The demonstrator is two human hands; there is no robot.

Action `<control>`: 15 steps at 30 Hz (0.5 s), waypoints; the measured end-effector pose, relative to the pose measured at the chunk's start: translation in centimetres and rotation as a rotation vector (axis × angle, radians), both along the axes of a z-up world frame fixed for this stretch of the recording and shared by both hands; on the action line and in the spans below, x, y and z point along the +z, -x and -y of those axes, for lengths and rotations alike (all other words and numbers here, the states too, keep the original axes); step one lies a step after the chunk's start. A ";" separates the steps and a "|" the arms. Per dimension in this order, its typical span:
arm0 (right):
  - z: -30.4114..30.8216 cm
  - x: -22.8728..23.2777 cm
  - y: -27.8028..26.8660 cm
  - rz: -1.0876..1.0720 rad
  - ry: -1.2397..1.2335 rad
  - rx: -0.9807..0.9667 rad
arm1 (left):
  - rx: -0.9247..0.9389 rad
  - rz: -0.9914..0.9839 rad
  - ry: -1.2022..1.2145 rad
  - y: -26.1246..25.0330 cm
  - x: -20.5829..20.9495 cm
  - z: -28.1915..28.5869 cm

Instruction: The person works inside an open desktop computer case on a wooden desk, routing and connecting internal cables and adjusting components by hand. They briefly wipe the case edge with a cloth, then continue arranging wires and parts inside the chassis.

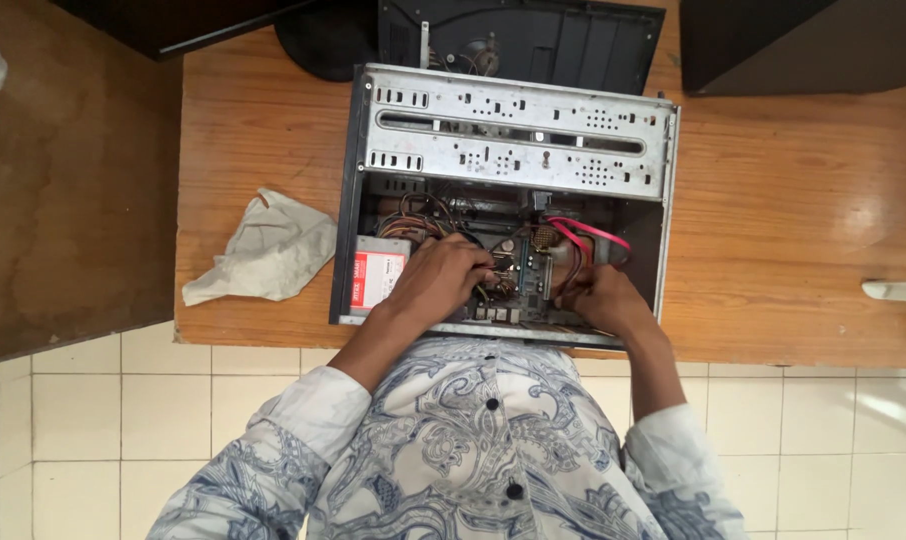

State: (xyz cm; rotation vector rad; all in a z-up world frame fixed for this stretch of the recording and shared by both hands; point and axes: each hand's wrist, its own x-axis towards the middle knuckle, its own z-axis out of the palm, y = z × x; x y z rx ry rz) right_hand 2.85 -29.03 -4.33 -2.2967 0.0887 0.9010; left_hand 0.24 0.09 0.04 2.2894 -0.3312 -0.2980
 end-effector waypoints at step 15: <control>-1.0 2.8 -0.3 0.350 0.290 -0.096 | 0.297 -0.141 0.168 -1.3 2.7 0.8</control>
